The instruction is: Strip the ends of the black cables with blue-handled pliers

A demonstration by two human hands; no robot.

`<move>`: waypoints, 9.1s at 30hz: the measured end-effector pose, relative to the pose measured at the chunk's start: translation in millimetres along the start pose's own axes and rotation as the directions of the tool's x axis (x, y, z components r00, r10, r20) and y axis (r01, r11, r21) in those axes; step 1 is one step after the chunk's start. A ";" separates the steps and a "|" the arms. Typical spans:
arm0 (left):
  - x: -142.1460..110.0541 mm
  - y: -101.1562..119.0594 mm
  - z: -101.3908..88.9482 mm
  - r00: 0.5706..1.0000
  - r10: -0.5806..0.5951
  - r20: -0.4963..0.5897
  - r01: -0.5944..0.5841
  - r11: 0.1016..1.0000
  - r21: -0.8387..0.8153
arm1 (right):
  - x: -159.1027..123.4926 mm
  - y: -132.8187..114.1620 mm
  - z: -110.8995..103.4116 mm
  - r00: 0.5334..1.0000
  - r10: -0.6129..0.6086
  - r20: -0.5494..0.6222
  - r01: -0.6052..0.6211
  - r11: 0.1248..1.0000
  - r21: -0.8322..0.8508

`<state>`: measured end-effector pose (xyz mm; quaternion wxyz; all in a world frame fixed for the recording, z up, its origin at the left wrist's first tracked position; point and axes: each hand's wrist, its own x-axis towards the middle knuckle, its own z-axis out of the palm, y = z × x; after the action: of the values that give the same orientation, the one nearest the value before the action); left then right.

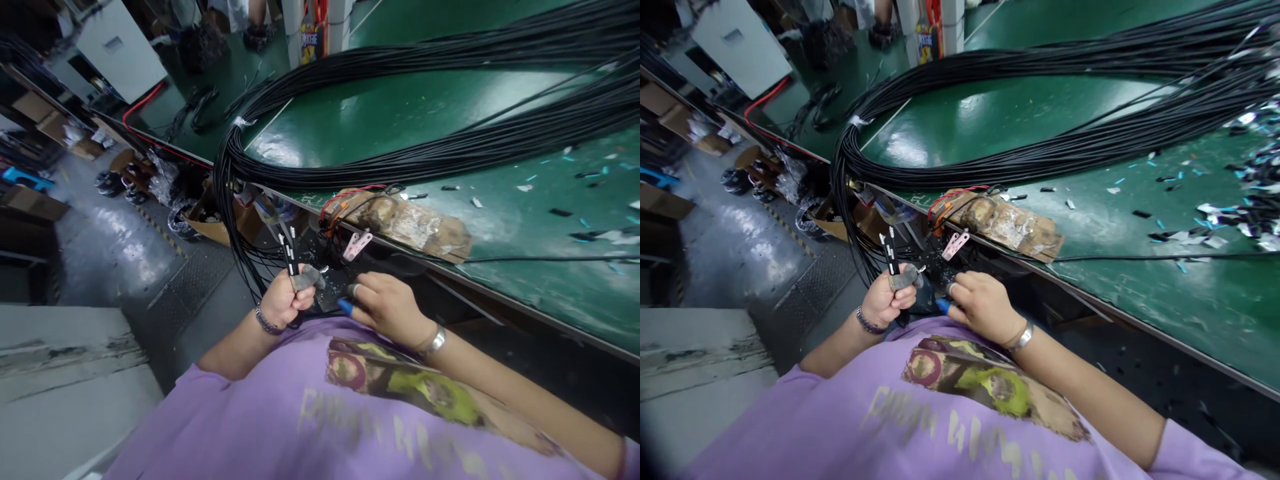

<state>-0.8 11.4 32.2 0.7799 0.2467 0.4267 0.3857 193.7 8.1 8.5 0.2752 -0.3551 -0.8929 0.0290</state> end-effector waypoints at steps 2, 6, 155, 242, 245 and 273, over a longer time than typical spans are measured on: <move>-2.4 -3.0 2.5 0.998 0.045 -0.038 -0.042 0.996 0.075 | -0.8 2.5 0.3 0.981 0.192 0.036 -0.195 0.972 0.127; -6.1 -16.0 3.8 0.980 0.170 -0.107 -0.130 0.943 0.307 | -1.8 1.0 -4.9 0.934 0.333 0.130 -0.357 0.860 0.365; -5.5 -43.5 3.8 0.961 0.276 -0.026 -0.213 0.795 0.568 | 6.5 -20.6 -9.0 0.692 0.505 0.516 -0.655 0.140 0.743; -6.2 -42.0 -3.4 0.976 0.219 0.005 -0.184 0.806 0.563 | -10.8 -22.8 -13.7 0.858 0.386 0.340 -0.500 0.780 0.376; -5.6 -41.6 -3.4 0.973 0.229 0.004 -0.189 0.794 0.578 | -10.1 -22.3 -15.5 0.867 0.363 0.342 -0.481 0.790 0.380; -7.1 -38.6 0.1 0.980 0.201 -0.002 -0.170 0.832 0.528 | -12.2 -11.1 -7.8 0.731 0.466 0.499 -0.649 0.250 0.718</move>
<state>12.0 -16.8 8.1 0.6291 0.4791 0.5122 0.3352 198.2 -9.2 12.0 0.3009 -0.4559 -0.5858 0.5987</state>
